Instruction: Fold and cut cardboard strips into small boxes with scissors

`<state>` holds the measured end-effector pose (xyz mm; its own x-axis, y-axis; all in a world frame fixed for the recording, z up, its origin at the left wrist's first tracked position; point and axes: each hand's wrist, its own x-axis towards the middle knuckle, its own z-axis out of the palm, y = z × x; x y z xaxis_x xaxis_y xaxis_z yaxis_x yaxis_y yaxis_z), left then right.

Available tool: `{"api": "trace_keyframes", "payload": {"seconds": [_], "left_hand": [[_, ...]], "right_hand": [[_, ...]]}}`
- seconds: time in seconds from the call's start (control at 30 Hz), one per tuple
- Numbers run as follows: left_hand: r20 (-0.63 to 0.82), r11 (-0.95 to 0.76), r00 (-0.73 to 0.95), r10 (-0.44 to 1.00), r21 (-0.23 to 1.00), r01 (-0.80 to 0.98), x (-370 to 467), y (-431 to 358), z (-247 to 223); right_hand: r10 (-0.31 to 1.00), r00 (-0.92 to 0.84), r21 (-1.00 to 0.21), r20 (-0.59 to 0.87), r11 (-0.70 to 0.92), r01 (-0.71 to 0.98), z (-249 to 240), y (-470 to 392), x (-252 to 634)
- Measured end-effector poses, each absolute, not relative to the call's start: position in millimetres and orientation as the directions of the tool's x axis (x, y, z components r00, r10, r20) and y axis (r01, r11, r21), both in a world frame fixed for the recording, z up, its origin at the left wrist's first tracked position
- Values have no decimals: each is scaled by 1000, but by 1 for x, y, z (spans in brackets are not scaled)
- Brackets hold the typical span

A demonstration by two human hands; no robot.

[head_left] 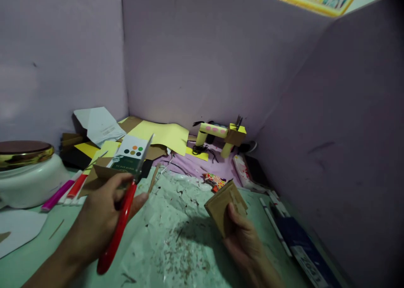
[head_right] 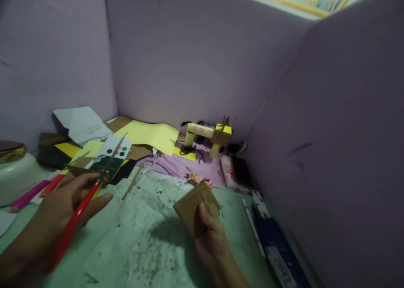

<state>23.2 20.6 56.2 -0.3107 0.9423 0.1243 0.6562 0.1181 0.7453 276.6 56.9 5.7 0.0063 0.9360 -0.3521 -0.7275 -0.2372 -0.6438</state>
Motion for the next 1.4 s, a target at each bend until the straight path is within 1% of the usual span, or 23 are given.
{"api": "trace_keyframes", "payload": {"seconds": [0.07,0.13,0.23,0.3,0.33,0.4,0.47,0.53,0.67,0.77,0.9,1.03,1.2,1.4], "left_hand": [[191,-25,-185,964,757,652,40,24,63],[209,-128,-50,977,752,646,60,28,66],[291,-321,163,943,660,679,84,30,56],[338,-418,255,906,615,669,90,30,43],[338,-434,278,899,607,666,90,29,36],[288,-412,295,911,609,678,86,27,26],[225,-383,313,923,618,686,81,25,21],[180,-394,367,913,628,671,80,22,20],[160,-414,412,897,631,656,88,16,20],[170,-409,394,903,620,669,95,14,16],[140,-424,434,890,602,676,94,17,8],[141,-458,460,877,537,708,92,19,2],[184,-448,412,892,462,765,99,16,0],[156,-441,415,897,405,801,104,16,10]], "right_hand": [[937,38,-641,-348,-209,-739,10,58,279],[941,76,-644,-328,-164,-747,15,60,283],[946,145,-646,-289,-81,-759,23,62,290],[948,168,-644,-270,-48,-764,26,64,294],[950,175,-644,-258,-35,-764,26,64,296],[958,194,-654,-209,11,-756,26,64,298],[967,220,-672,-130,77,-737,24,62,297],[973,224,-690,-57,124,-713,22,59,296],[985,171,-744,20,129,-655,17,54,293],[991,130,-781,30,104,-616,14,52,292],[992,125,-798,22,92,-595,13,50,290],[990,134,-827,35,104,-553,13,48,288],[986,156,-856,60,131,-501,14,44,286],[984,157,-847,85,155,-509,11,40,287]]}}
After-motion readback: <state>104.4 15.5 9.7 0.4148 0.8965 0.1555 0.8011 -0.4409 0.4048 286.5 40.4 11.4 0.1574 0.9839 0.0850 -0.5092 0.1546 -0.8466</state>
